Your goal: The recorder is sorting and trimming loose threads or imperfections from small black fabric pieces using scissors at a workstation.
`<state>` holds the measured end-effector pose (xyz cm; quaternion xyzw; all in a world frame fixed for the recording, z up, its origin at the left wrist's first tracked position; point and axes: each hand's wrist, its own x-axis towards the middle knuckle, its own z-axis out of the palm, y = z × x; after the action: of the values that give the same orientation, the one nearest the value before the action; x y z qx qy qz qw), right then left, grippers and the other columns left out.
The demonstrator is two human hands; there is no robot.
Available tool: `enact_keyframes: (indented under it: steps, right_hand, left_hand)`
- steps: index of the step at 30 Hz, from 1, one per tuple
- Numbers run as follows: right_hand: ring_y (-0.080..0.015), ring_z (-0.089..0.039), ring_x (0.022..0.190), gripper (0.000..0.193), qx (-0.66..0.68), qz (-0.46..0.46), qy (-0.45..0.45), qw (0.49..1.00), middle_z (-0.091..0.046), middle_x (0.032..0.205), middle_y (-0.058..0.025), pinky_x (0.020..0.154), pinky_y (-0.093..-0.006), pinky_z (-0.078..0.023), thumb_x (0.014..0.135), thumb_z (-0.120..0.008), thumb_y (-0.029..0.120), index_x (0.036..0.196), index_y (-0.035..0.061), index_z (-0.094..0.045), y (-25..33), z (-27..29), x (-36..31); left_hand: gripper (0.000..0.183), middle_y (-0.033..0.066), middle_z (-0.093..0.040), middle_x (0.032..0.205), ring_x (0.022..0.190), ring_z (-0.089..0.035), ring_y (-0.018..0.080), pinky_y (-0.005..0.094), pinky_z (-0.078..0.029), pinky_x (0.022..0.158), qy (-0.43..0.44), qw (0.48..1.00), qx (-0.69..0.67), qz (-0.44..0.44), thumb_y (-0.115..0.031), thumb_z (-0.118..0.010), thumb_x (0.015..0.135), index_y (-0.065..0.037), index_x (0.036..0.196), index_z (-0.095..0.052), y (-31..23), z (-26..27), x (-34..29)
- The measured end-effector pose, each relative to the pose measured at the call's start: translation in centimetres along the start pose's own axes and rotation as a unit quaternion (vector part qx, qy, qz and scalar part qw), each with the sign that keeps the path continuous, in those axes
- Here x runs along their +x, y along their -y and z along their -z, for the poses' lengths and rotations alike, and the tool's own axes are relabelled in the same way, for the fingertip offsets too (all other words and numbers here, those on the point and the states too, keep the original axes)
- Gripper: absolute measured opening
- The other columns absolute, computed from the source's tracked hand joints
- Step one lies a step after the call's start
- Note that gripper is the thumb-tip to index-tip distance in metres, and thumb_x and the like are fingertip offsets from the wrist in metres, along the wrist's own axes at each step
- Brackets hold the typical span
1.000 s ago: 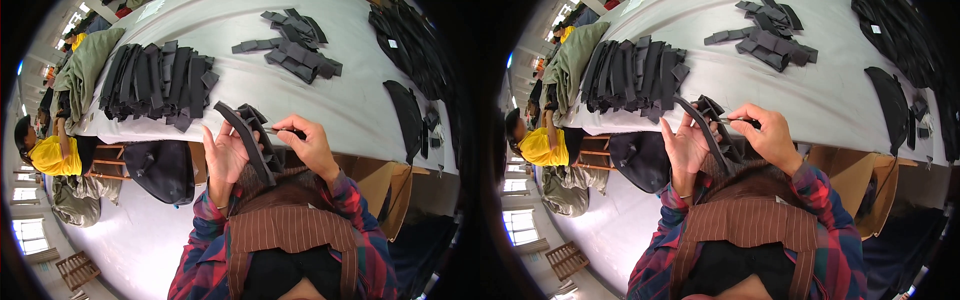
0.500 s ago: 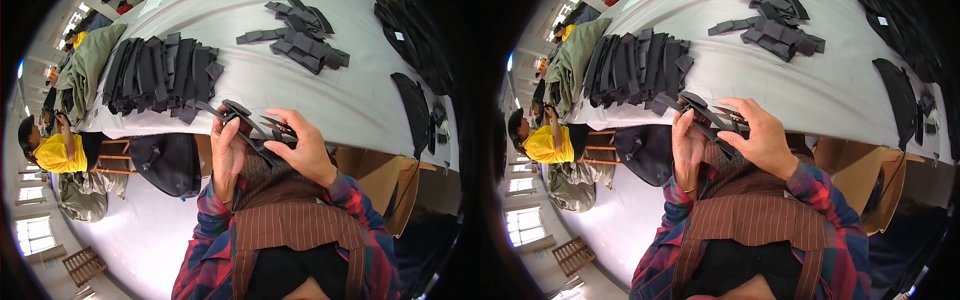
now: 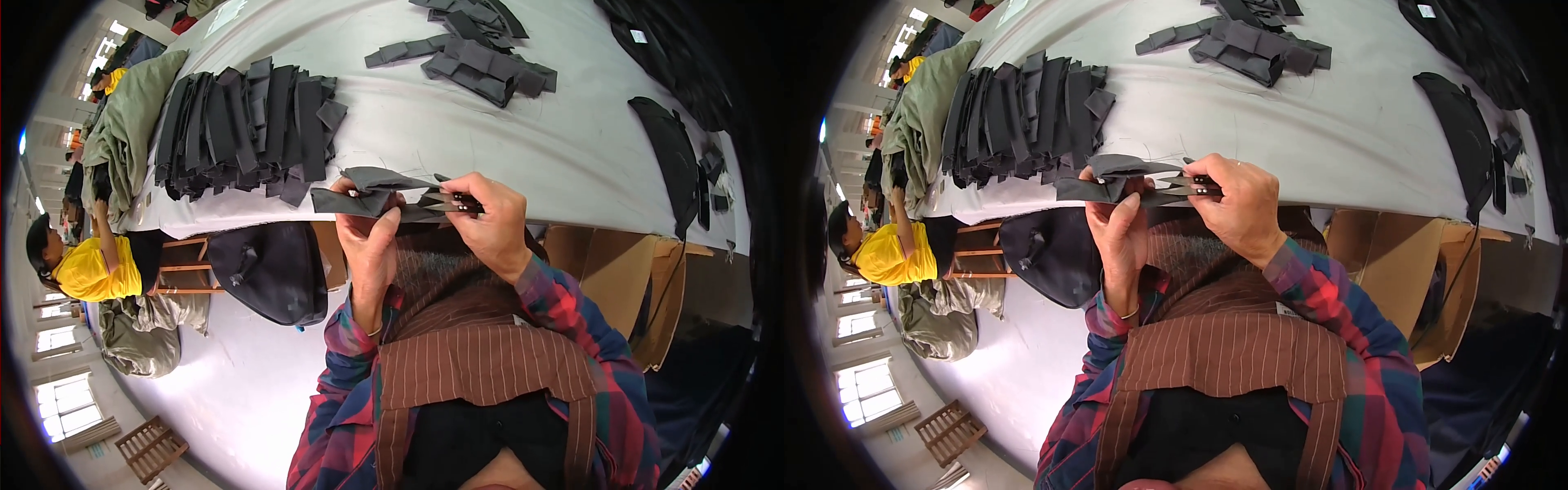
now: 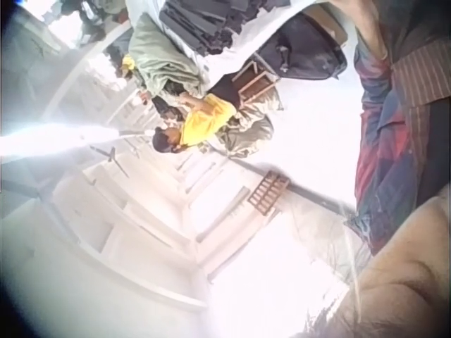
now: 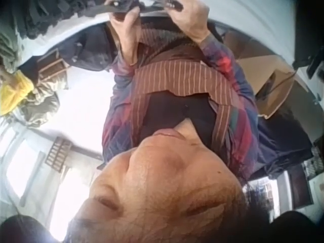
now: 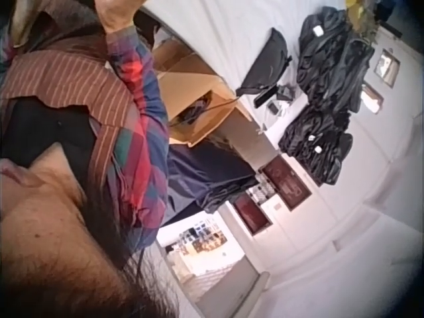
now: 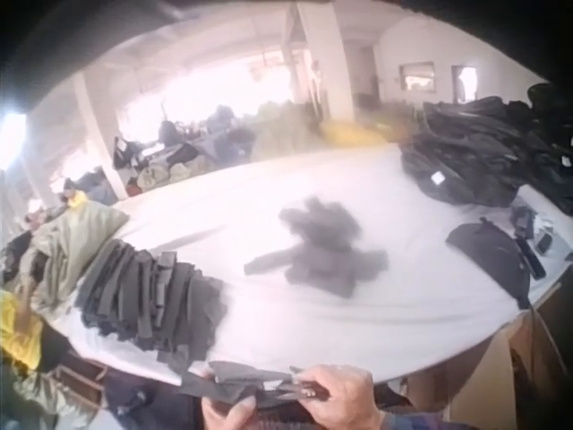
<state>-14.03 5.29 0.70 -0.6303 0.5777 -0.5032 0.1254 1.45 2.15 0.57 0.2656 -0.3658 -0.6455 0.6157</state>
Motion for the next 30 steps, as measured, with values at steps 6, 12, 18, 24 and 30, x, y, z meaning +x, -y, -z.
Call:
enact_keyframes:
  steps: [6,12,18,24,30]
  right_hand:
    - [-0.0235,-0.059,0.058,0.019,0.024,0.007,-0.050,0.998,-0.061,0.067,-0.0049,0.052,-0.0320,-0.044,0.066,-0.069,0.004,0.082,0.0092,-0.061,-0.9,-0.6,0.3]
    - [-0.0212,-0.060,0.063,0.019,0.032,-0.018,0.014,0.999,-0.063,0.073,-0.0050,0.056,-0.0301,-0.045,0.071,-0.068,0.005,0.089,0.0078,-0.062,-0.9,0.3,1.3]
    - [-0.0173,-0.059,0.070,0.020,0.119,-0.069,-0.017,0.990,-0.064,0.080,-0.0045,0.065,-0.0284,-0.046,0.079,-0.067,0.014,0.098,0.0089,-0.063,-0.4,1.9,1.4]
    - [-0.0221,-0.057,0.066,0.013,0.010,-0.027,0.038,0.999,-0.064,0.077,-0.0047,0.061,-0.0305,-0.044,0.077,-0.066,0.014,0.089,0.0092,-0.066,0.0,2.8,0.2]
    - [-0.0227,-0.057,0.065,0.010,-0.042,-0.001,0.052,0.998,-0.064,0.075,-0.0062,0.059,-0.0308,-0.042,0.077,-0.066,0.009,0.087,0.0069,-0.067,0.4,2.4,0.4]
  left_hand:
    - [0.058,0.0109,-0.054,0.092,0.082,-0.059,0.0175,0.0294,-0.047,0.073,0.056,0.997,0.047,-0.010,0.010,-0.061,0.068,-0.007,0.115,-0.033,0.2,0.4,0.3]
    - [0.058,0.0166,-0.058,0.097,0.082,-0.063,0.0204,0.0308,-0.048,0.076,0.052,0.994,0.093,-0.037,0.010,-0.062,0.069,-0.007,0.115,-0.031,-0.2,-0.1,0.4]
    - [0.057,0.0160,-0.056,0.101,0.090,-0.062,0.0239,0.0342,-0.046,0.085,0.034,0.992,0.096,-0.076,0.011,-0.061,0.070,-0.007,0.116,-0.031,-0.2,0.0,0.5]
    - [0.058,0.0142,-0.056,0.106,0.094,-0.062,0.0245,0.0311,-0.047,0.080,-0.001,0.988,0.095,-0.125,0.005,-0.064,0.074,-0.008,0.123,-0.035,0.4,0.3,0.7]
    - [0.057,0.0145,-0.056,0.107,0.095,-0.061,0.0244,0.0319,-0.047,0.082,0.001,0.989,0.085,-0.125,0.005,-0.064,0.074,-0.008,0.121,-0.036,0.5,0.3,0.7]
